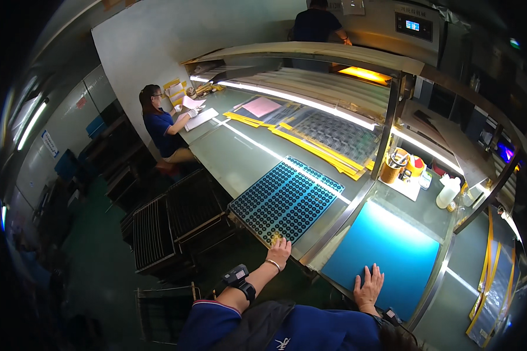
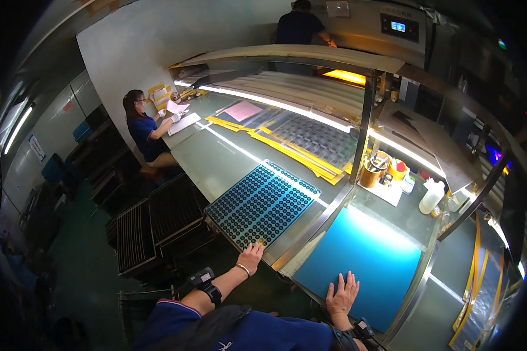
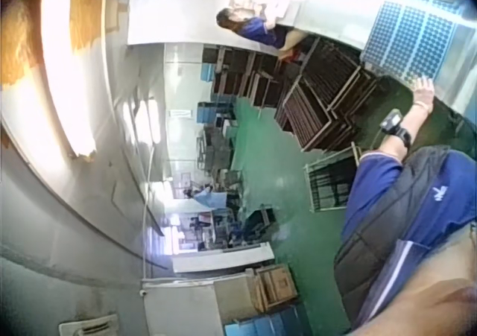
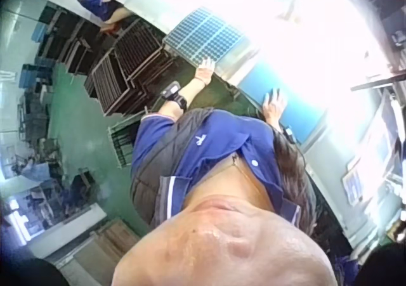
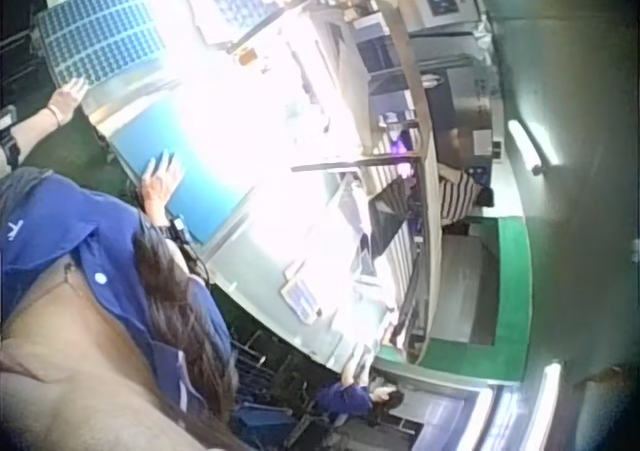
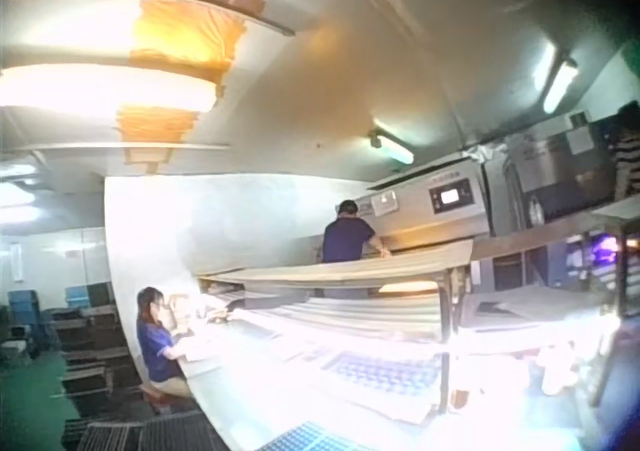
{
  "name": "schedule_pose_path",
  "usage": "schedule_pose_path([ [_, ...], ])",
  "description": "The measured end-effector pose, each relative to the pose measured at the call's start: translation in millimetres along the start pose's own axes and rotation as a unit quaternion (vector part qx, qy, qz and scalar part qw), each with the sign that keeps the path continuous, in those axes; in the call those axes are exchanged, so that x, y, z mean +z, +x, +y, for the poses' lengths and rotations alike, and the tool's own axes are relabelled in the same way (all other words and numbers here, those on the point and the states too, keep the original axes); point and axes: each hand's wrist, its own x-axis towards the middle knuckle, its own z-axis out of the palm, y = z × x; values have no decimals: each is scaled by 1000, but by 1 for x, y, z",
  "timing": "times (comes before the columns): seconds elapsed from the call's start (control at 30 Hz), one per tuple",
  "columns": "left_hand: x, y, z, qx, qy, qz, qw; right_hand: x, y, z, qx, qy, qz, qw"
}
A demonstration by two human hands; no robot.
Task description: Handling and organizing patterned manufacturing sheets at a production line workstation.
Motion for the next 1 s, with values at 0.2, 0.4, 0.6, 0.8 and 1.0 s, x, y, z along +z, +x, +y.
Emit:
schedule_pose_path([
  [0.2, 7, -7, 10, 5, 1, -13, 1000, 2, 3, -5, 7, 1, -10, 1000],
  [0.4, 6, -9, 7, -6, -42, 8, 999, 5, 6, -5, 7, -4, -17, 1000],
  [0.6, -96, 15, 44, -48, -292, -85, 951, 4, 4, -4, -1, -4, -8, 1000],
  [0.8, -317, 46, 104, 387, -700, -73, 595, -10, -1, -11, 2, -25, -46, 999],
  [1.0, -155, 85, 116, 260, -479, 39, 838, -40, 14, -37, 4, -24, -73, 997],
])
